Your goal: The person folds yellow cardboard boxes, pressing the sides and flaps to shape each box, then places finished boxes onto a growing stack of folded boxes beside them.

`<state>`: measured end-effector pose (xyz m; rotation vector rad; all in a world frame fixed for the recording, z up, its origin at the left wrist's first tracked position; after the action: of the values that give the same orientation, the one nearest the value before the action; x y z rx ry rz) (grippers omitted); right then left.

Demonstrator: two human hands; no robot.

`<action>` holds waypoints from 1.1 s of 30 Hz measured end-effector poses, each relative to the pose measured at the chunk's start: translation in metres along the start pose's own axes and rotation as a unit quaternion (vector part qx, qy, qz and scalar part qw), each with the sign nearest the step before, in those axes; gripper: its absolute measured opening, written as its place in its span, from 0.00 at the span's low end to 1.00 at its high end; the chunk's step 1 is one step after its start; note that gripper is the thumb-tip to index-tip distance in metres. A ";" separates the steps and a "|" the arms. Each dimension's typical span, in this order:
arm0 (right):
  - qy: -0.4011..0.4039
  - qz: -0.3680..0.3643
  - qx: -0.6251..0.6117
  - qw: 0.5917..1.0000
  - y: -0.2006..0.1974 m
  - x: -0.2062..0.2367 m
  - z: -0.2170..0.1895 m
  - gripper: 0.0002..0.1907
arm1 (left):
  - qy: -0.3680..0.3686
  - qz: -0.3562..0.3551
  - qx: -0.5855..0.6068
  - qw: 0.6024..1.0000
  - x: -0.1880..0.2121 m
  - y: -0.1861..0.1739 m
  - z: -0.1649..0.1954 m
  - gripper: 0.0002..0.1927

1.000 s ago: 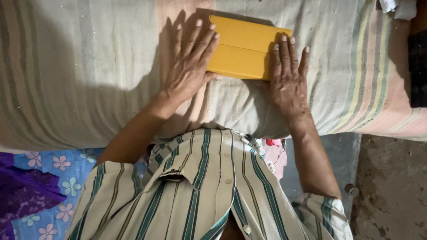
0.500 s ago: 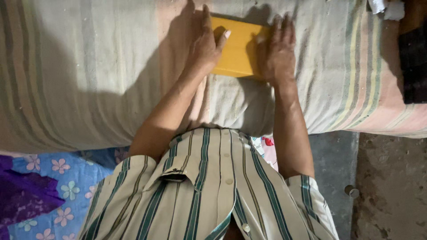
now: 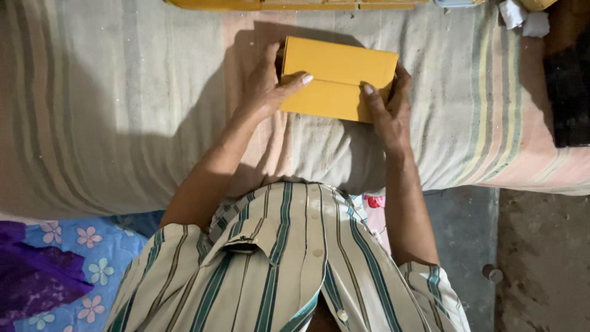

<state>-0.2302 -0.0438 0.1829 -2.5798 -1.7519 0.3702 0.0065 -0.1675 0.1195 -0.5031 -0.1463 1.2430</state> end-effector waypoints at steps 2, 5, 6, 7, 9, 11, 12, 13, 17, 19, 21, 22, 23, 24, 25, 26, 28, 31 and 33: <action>0.059 -0.013 -0.033 0.998 -0.005 -0.003 0.002 0.37 | -0.038 -0.031 0.037 0.998 -0.003 0.000 -0.004 0.46; 0.111 -0.038 -0.045 0.992 -0.013 -0.010 -0.001 0.37 | -0.036 -0.067 0.157 0.985 -0.004 -0.004 0.007 0.43; 0.114 -0.060 -0.043 0.991 -0.014 -0.012 -0.005 0.37 | -0.015 -0.077 0.157 0.985 -0.003 -0.008 0.014 0.43; 0.115 -0.081 -0.040 0.989 -0.012 -0.014 -0.008 0.36 | 0.006 -0.086 0.155 0.984 -0.002 -0.013 0.019 0.43; 0.072 -0.092 -0.027 0.993 -0.019 -0.017 -0.024 0.38 | 0.053 -0.089 0.118 0.988 -0.002 -0.021 0.029 0.45; 0.016 -0.089 0.002 0.996 -0.023 -0.024 -0.040 0.38 | 0.091 -0.077 0.046 0.992 -0.004 -0.028 0.034 0.48; -0.019 -0.081 0.023 0.996 -0.024 -0.030 -0.048 0.37 | 0.144 -0.060 0.007 0.988 -0.007 -0.032 0.043 0.45; -0.053 -0.074 0.043 0.995 -0.025 -0.034 -0.056 0.35 | 0.196 -0.042 -0.032 0.979 -0.008 -0.033 0.051 0.43; -0.320 -0.057 0.332 0.886 -0.003 -0.020 -0.094 0.32 | 0.417 0.025 -0.201 0.886 0.007 -0.031 0.083 0.38; -0.370 -0.096 0.393 0.836 0.008 0.005 -0.093 0.32 | 0.419 -0.033 -0.310 0.853 0.026 -0.016 0.074 0.44; -0.296 -0.094 0.394 0.865 -0.003 0.016 -0.082 0.28 | 0.411 -0.086 -0.310 0.853 0.038 -0.015 0.071 0.47; -0.254 -0.095 0.393 0.879 -0.008 0.018 -0.074 0.27 | 0.402 -0.112 -0.254 0.872 0.044 -0.018 0.072 0.49; -0.255 -0.106 0.377 0.884 -0.010 0.025 -0.074 0.28 | 0.387 -0.139 -0.196 0.890 0.048 -0.020 0.074 0.52; -0.257 -0.116 0.360 0.889 -0.015 0.028 -0.077 0.29 | 0.373 -0.142 -0.202 0.895 0.053 -0.019 0.074 0.53; -0.267 -0.120 0.344 0.892 -0.018 0.030 -0.081 0.30 | 0.367 -0.138 -0.212 0.895 0.057 -0.019 0.076 0.54; -0.265 -0.106 0.368 0.885 -0.022 0.027 -0.081 0.29 | 0.369 -0.131 -0.223 0.893 0.053 -0.017 0.079 0.55; -0.245 -0.088 0.415 0.872 -0.026 0.019 -0.080 0.29 | 0.323 -0.091 -0.156 0.929 0.047 -0.022 0.083 0.43; -0.171 -0.010 0.474 0.864 -0.030 -0.004 -0.069 0.23 | 0.215 -0.039 -0.058 0.974 0.044 -0.020 0.072 0.30; -0.168 -0.043 0.524 0.834 -0.003 -0.030 -0.054 0.27 | 0.182 -0.009 -0.008 0.983 0.047 -0.014 0.067 0.25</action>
<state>-0.2330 -0.0626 0.2416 -1.6660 -1.1402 1.3753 0.0090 -0.1079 0.1776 -0.7333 0.1484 1.1126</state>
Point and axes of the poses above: each hand's wrist, its own x-axis away from the middle knuckle, its own y-axis out of the palm, z = x × y, the point moved 10 cm from there along -x, towards the middle knuckle, and after that the axes turned 4 degrees about z, right-handed, at the moved point
